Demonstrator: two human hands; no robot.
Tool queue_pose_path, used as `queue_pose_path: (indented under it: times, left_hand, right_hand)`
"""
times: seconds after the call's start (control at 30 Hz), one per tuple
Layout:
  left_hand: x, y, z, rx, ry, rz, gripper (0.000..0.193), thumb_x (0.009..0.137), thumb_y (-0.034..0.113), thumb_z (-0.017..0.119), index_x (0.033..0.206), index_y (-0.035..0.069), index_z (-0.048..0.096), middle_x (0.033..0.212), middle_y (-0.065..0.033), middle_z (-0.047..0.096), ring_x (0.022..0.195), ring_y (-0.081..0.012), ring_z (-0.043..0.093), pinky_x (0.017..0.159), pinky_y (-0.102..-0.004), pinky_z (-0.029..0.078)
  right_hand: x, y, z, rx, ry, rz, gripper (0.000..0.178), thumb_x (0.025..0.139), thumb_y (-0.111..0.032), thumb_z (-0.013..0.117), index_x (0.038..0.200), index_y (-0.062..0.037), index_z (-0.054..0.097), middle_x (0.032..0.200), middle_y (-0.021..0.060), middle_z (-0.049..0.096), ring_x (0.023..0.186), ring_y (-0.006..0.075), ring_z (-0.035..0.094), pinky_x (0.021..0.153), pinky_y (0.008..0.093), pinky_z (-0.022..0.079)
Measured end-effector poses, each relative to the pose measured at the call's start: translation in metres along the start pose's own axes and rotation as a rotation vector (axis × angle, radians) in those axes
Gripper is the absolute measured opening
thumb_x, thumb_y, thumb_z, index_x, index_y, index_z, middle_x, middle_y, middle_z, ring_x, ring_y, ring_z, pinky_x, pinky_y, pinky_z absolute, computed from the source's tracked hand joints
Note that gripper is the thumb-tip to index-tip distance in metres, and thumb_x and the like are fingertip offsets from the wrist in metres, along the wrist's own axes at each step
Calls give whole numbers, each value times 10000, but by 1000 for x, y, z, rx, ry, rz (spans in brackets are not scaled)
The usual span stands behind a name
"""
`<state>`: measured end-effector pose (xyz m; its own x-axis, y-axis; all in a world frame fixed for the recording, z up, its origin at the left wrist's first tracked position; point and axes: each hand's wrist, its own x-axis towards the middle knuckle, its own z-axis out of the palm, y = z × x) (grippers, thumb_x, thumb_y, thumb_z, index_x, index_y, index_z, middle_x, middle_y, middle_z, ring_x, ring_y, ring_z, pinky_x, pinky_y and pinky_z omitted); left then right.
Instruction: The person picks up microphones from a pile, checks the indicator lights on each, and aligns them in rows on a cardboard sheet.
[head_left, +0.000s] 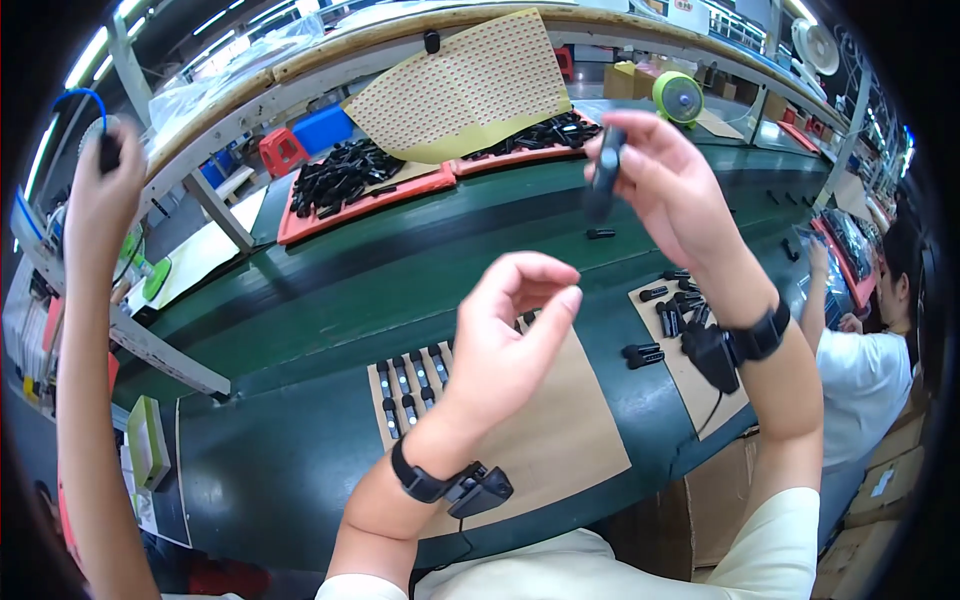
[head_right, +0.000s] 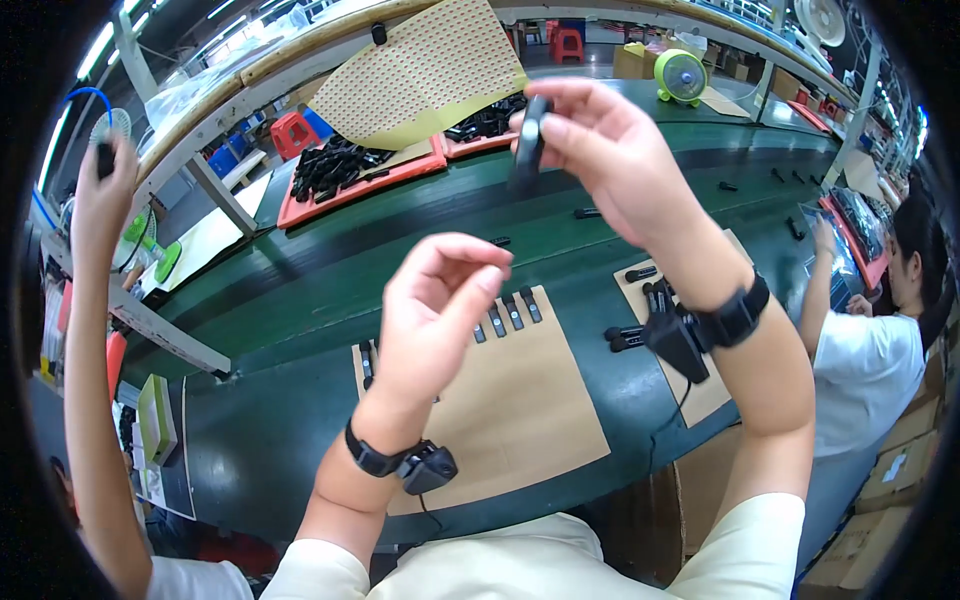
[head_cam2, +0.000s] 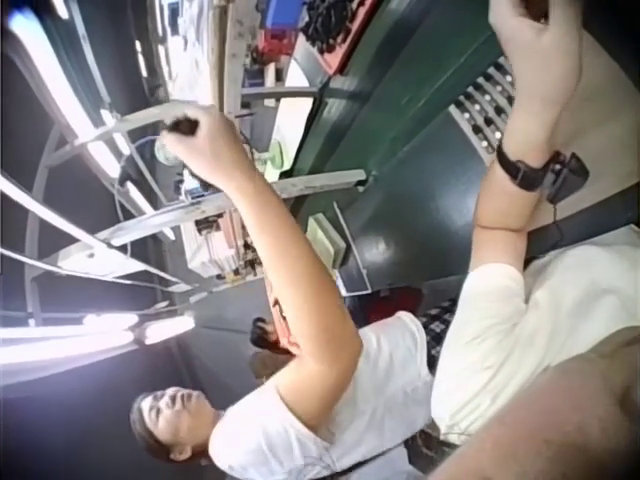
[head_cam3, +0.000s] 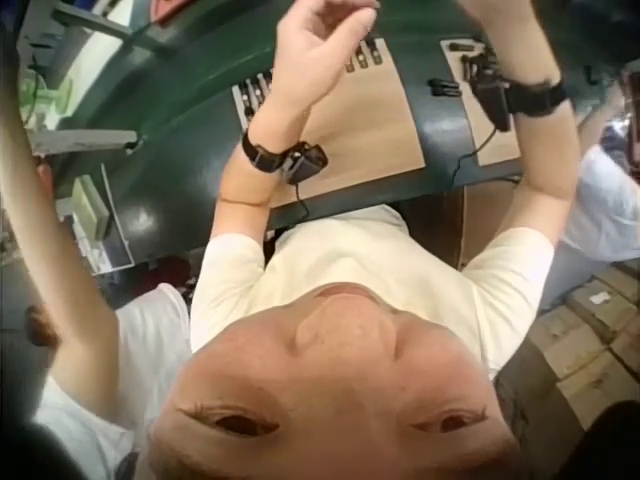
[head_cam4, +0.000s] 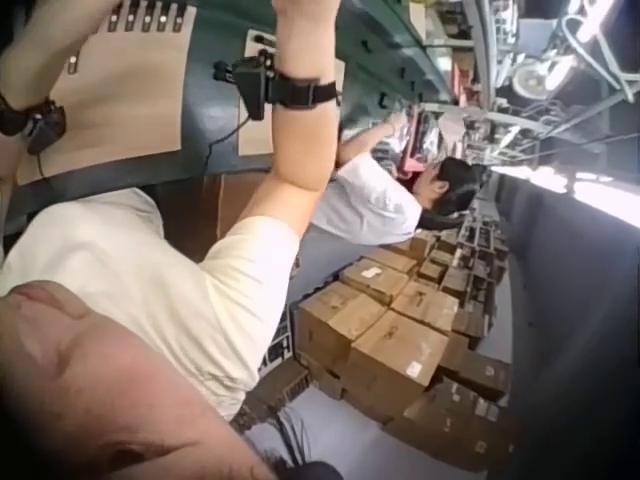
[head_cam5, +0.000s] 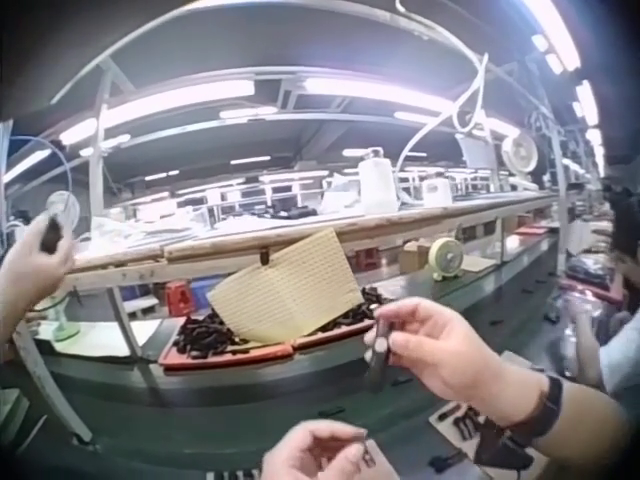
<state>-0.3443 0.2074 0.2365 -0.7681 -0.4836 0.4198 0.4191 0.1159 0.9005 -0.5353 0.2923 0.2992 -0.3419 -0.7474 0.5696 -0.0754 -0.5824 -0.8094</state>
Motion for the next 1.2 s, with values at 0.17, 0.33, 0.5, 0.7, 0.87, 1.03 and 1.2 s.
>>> queue_pose_path:
  times: [0.17,0.33,0.5,0.7,0.87,1.03,1.2]
  left_hand:
    - [1,28,-2,-280,-29,-62,237,943,91,596,1155,-12,564,1043,-63,638,919,-111,609,850,-248,478]
    - [-2,30,-1,-388,-127,-121,322,975,156,544,1239,-29,523,1069,-108,644,938,-176,645,862,-300,510]
    - [-5,29,1,-417,-131,-125,343,976,190,549,1245,-22,522,1054,-122,647,898,-199,659,825,-321,530]
    - [-5,29,1,-400,-96,-132,285,974,144,566,1203,-24,552,957,-63,644,811,-91,605,729,-239,503]
    - [-4,23,-3,-359,-42,-114,232,969,149,577,1138,-9,572,876,-48,630,740,-72,567,641,-219,476]
    - [-11,18,-30,-354,58,-104,183,963,141,582,1079,-1,580,824,-35,606,680,-63,527,586,-216,448]
    - [-42,22,-90,-401,289,-91,173,959,113,563,1080,-10,576,810,-45,581,616,-67,459,544,-210,401]
  right_hand:
    - [-34,2,22,21,-94,23,378,916,-146,658,1249,-10,542,1081,117,650,1005,178,633,909,308,500]
    - [-43,2,33,44,-146,103,350,897,-113,674,1217,-15,570,1079,127,664,982,180,649,894,319,525]
    - [-47,2,32,31,-169,81,335,885,-86,682,1196,-20,579,1070,133,664,969,176,653,872,306,537]
    - [-51,1,36,76,-194,107,351,872,-91,699,1192,-29,571,1090,142,646,961,177,650,873,299,534]
    - [-45,10,37,-36,-208,30,321,878,-76,688,1178,-28,584,1112,127,640,1009,175,621,895,304,503]
    - [-22,35,12,-189,-61,43,249,911,-88,642,1149,-27,605,1114,90,640,1060,155,588,920,285,462]
    - [5,120,-66,-537,92,235,250,919,-132,630,1144,-26,611,1090,63,646,1042,132,585,921,262,452]
